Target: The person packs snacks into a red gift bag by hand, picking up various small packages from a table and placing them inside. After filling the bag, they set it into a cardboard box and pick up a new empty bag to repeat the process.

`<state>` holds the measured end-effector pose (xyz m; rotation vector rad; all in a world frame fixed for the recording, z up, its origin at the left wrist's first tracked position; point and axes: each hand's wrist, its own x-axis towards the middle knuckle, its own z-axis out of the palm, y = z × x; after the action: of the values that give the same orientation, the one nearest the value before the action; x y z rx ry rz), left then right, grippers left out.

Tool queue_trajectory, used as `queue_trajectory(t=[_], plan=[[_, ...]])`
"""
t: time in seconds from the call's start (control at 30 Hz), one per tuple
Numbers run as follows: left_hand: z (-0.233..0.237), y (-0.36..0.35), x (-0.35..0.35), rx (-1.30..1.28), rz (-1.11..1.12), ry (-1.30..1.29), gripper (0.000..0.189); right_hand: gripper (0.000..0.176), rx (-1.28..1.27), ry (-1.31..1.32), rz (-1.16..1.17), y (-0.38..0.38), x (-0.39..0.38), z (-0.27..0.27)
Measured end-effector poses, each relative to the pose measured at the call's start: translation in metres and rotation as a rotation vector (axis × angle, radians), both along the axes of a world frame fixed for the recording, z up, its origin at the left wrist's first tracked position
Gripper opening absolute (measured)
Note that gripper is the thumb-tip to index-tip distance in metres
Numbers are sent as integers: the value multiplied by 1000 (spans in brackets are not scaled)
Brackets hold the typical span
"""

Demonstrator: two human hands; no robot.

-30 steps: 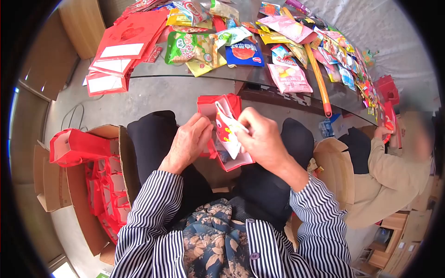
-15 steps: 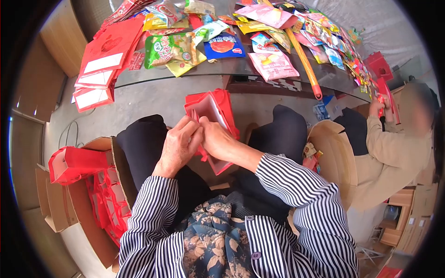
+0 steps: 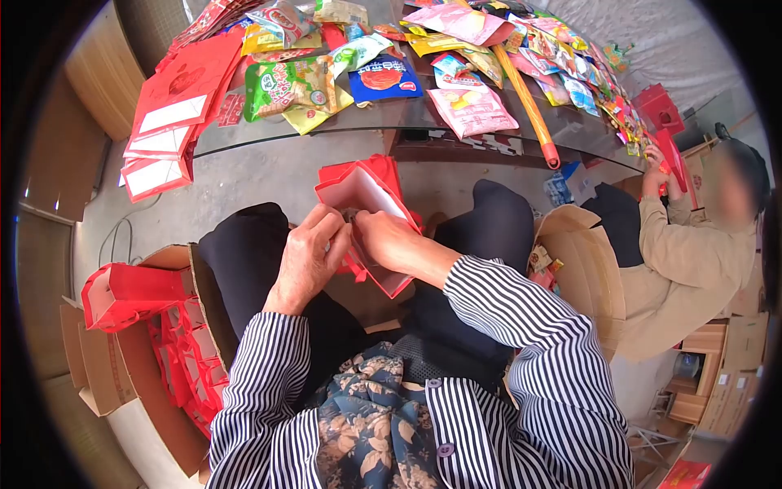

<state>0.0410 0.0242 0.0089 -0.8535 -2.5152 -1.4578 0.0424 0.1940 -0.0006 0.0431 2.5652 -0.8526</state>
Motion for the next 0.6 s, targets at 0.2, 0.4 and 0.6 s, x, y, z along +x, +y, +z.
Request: queue_trajectory(t=[0.2,0.4,0.6], plan=[[-3,-3,-3,-17,-11,33,4,7,-419,292,79,16,12,50],[-2,-5,-3,-40,-47,32,5,7,-523,425,-95,64,16,73],[3,0,-2,-86,22,46,8,10,-592,387,-241,95,21,30]])
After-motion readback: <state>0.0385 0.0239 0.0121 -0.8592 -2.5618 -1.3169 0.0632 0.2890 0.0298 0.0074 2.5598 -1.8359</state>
